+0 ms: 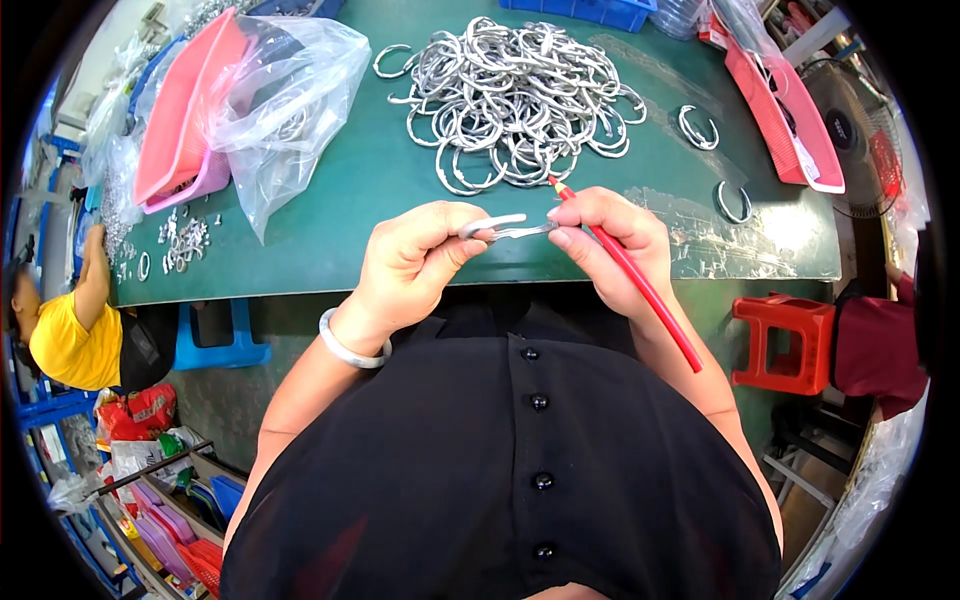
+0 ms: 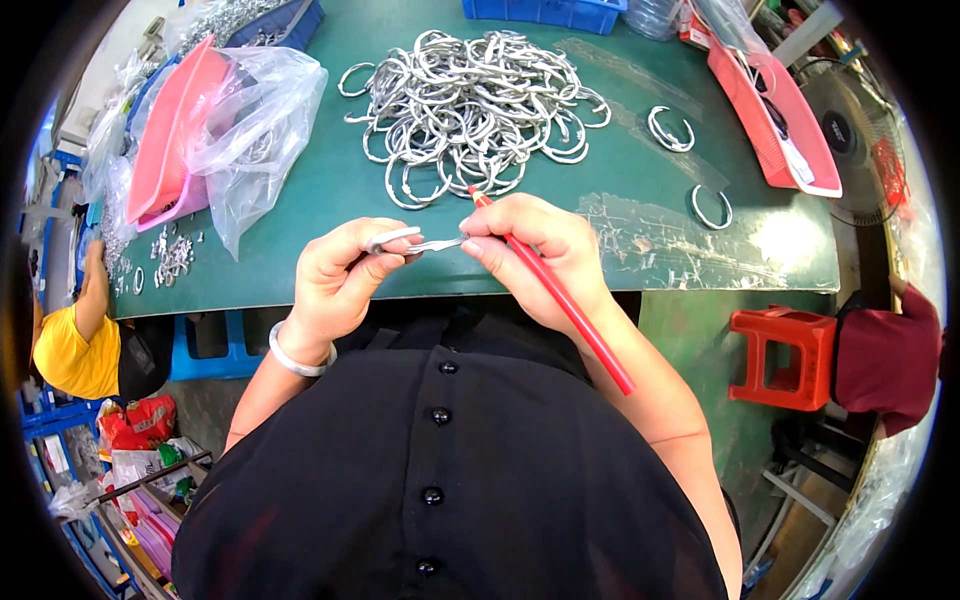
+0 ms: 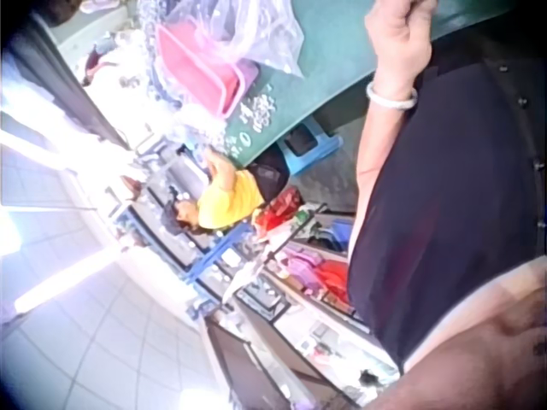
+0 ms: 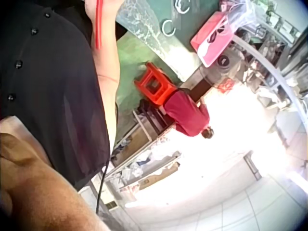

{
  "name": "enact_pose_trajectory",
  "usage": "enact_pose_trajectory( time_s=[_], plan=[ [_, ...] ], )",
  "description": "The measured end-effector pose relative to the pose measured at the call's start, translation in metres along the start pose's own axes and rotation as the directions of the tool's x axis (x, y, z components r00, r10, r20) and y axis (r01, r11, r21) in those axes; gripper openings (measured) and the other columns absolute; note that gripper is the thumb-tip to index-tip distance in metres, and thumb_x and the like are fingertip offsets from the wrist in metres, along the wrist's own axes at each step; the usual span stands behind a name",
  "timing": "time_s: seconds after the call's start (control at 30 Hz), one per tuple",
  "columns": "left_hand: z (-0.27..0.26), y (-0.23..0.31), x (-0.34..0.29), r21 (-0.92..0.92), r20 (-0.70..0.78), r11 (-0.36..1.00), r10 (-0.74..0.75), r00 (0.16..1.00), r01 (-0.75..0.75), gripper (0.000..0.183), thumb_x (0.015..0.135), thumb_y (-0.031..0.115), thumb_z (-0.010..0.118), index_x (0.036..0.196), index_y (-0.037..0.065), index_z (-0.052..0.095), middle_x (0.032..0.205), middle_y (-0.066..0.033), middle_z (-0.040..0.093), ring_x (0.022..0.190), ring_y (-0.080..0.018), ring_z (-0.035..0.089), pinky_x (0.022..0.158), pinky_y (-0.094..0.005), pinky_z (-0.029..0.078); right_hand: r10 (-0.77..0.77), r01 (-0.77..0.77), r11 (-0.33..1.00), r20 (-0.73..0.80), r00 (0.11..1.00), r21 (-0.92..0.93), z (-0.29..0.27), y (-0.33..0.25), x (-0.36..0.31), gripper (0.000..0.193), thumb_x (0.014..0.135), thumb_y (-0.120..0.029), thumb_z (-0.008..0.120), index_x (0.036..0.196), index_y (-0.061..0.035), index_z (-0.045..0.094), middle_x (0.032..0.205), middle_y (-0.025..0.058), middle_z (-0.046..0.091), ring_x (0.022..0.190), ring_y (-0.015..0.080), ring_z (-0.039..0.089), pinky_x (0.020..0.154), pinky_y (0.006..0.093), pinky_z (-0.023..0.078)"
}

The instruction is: The person holds metal rings from a pile and applies markings to them with a red marker before setting them aside on the table.

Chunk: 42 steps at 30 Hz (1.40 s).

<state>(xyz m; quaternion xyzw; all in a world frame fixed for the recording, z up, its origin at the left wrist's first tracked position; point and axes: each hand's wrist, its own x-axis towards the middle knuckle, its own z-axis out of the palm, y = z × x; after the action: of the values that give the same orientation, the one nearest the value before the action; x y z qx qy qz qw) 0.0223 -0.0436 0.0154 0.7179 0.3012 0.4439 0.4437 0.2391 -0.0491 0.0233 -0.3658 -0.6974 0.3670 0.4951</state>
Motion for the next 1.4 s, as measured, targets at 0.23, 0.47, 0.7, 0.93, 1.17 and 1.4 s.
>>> enact_pose_trajectory(
  time_s=[0.23, 0.47, 0.7, 0.93, 1.17, 1.4],
  plan=[
    [0.003, -0.004, 0.0, 0.061, -0.049, 0.998, 0.017, 0.999, -0.014, 0.019, 0.079, -0.003, 0.055, 0.096, 0.0, 0.061, 0.087, -0.0096, 0.059, 0.078, -0.0163, 0.059, 0.07, -0.0258, 0.049, -0.304, 0.289, 0.911, -0.008, 0.953, -0.294, 0.006, -0.016, 0.004, 0.022, 0.06, 0.001, 0.069, 0.08, -0.0054, 0.061, 0.068, 0.008, 0.057, 0.06, 0.0225, 0.055, 0.053, 0.0289, 0.044],
    [0.011, -0.012, -0.004, -0.55, 0.034, 0.749, -0.421, 0.906, 0.369, 0.023, 0.08, 0.002, 0.058, 0.102, -0.001, 0.059, 0.081, -0.0087, 0.063, 0.071, -0.013, 0.059, 0.067, -0.0239, 0.048, -0.401, 0.395, 0.869, 0.041, 0.915, -0.299, 0.011, -0.022, 0.009, 0.022, 0.061, 0.002, 0.068, 0.081, -0.0043, 0.059, 0.065, 0.0072, 0.056, 0.056, 0.0219, 0.053, 0.051, 0.0303, 0.042],
    [0.011, -0.012, -0.003, -0.681, 0.111, 0.62, -0.438, 0.892, 0.389, 0.023, 0.081, 0.004, 0.057, 0.103, -0.001, 0.058, 0.083, -0.0102, 0.063, 0.073, -0.0146, 0.06, 0.067, -0.0256, 0.05, -0.39, 0.386, 0.877, 0.045, 0.92, -0.288, 0.01, -0.026, 0.009, 0.021, 0.061, 0.001, 0.068, 0.08, -0.0041, 0.059, 0.064, 0.0073, 0.055, 0.056, 0.0218, 0.053, 0.052, 0.0298, 0.043],
    [0.012, -0.012, -0.002, -0.687, 0.143, 0.588, -0.468, 0.872, 0.428, 0.023, 0.082, 0.004, 0.055, 0.104, -0.002, 0.057, 0.085, -0.0103, 0.063, 0.074, -0.0153, 0.06, 0.068, -0.0262, 0.05, -0.305, 0.294, 0.917, 0.004, 0.952, -0.27, 0.009, -0.026, 0.007, 0.017, 0.063, 0.001, 0.068, 0.078, -0.0034, 0.06, 0.065, 0.0074, 0.056, 0.057, 0.0214, 0.053, 0.053, 0.029, 0.043],
    [0.012, -0.015, -0.003, -0.747, 0.242, 0.471, -0.464, 0.852, 0.469, 0.025, 0.084, 0.006, 0.053, 0.107, -0.002, 0.054, 0.086, -0.0091, 0.062, 0.074, -0.0146, 0.059, 0.069, -0.0261, 0.05, -0.143, 0.142, 0.985, -0.011, 0.99, -0.096, 0.009, -0.025, 0.006, 0.011, 0.07, 0.001, 0.065, 0.08, -0.0015, 0.06, 0.067, 0.0053, 0.055, 0.059, 0.0126, 0.051, 0.054, 0.0243, 0.039],
    [0.014, -0.018, -0.001, -0.759, 0.31, 0.422, -0.436, 0.845, 0.496, 0.023, 0.086, 0.009, 0.051, 0.105, -0.003, 0.053, 0.084, -0.0071, 0.058, 0.071, -0.0125, 0.056, 0.065, -0.025, 0.048, 0.025, -0.027, 0.999, 0.039, 0.999, 0.046, 0.01, -0.034, 0.008, 0.007, 0.073, 0.0, 0.063, 0.079, -0.0005, 0.06, 0.07, 0.0047, 0.058, 0.062, 0.01, 0.055, 0.057, 0.0223, 0.043]
  ],
)
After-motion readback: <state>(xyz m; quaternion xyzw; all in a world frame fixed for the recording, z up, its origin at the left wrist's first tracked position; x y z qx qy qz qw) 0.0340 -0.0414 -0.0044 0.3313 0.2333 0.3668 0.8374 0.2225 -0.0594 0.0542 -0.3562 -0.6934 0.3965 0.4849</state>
